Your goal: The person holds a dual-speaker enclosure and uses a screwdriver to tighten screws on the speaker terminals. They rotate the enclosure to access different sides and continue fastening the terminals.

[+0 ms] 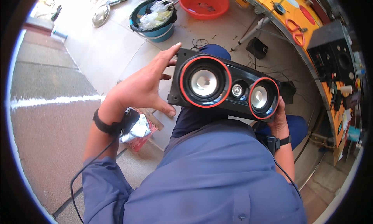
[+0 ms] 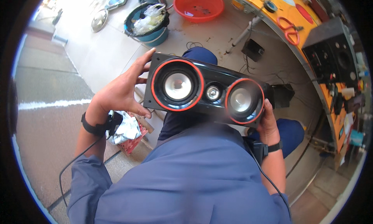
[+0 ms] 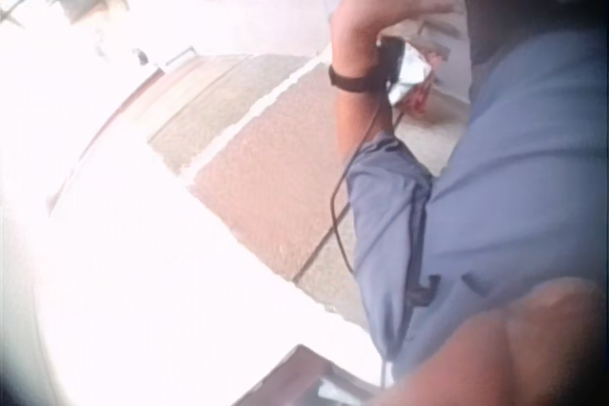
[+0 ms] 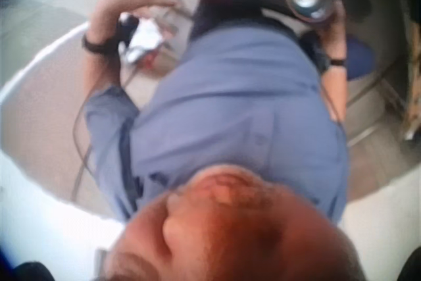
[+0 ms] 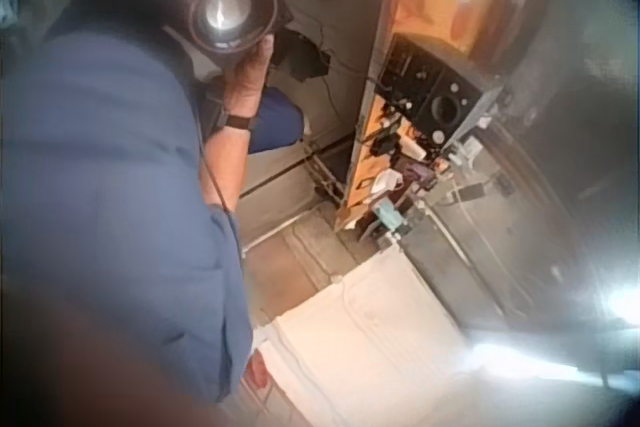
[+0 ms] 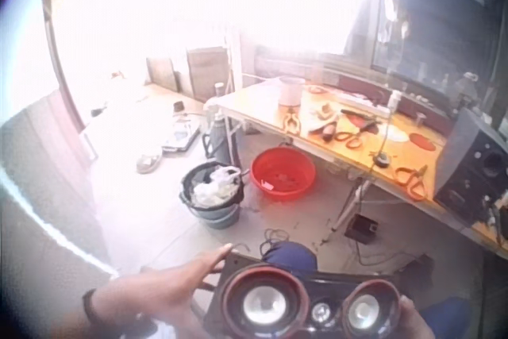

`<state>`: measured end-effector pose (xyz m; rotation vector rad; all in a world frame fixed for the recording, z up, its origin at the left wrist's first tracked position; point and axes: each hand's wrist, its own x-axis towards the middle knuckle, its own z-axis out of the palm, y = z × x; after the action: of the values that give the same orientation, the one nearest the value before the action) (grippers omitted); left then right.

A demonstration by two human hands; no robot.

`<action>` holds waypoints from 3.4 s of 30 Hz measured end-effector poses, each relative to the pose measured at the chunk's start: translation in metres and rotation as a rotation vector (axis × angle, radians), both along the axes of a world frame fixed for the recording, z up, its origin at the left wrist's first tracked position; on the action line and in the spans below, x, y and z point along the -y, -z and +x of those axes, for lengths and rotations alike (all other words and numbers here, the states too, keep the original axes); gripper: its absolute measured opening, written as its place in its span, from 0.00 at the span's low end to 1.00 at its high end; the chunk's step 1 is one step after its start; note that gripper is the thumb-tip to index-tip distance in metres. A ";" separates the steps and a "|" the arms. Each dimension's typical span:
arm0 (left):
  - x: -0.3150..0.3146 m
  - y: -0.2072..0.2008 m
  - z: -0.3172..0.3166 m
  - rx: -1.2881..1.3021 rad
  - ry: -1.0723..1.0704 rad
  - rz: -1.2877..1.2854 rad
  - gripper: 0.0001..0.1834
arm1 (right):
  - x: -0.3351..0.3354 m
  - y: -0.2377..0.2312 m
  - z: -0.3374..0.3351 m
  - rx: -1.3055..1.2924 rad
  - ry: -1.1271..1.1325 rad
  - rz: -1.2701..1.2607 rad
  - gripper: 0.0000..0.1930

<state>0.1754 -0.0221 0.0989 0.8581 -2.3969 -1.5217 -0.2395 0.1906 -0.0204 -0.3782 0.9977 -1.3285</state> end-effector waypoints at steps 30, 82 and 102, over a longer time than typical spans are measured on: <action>0.004 0.023 0.009 -0.168 0.018 -0.174 0.73 | -0.004 -0.018 0.005 -0.075 0.073 0.003 0.34; 0.050 0.031 -0.043 -0.176 -0.069 0.279 0.85 | 0.046 -0.054 -0.017 -0.076 0.054 0.047 0.39; 0.211 -0.071 -0.232 0.112 0.069 -0.370 0.11 | 0.058 -0.030 -0.028 0.004 0.155 0.083 0.55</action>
<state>-0.0562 -0.2327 0.1701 0.8015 -2.6924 -1.0195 -0.2675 0.1331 0.0092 -0.2391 1.0930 -1.4211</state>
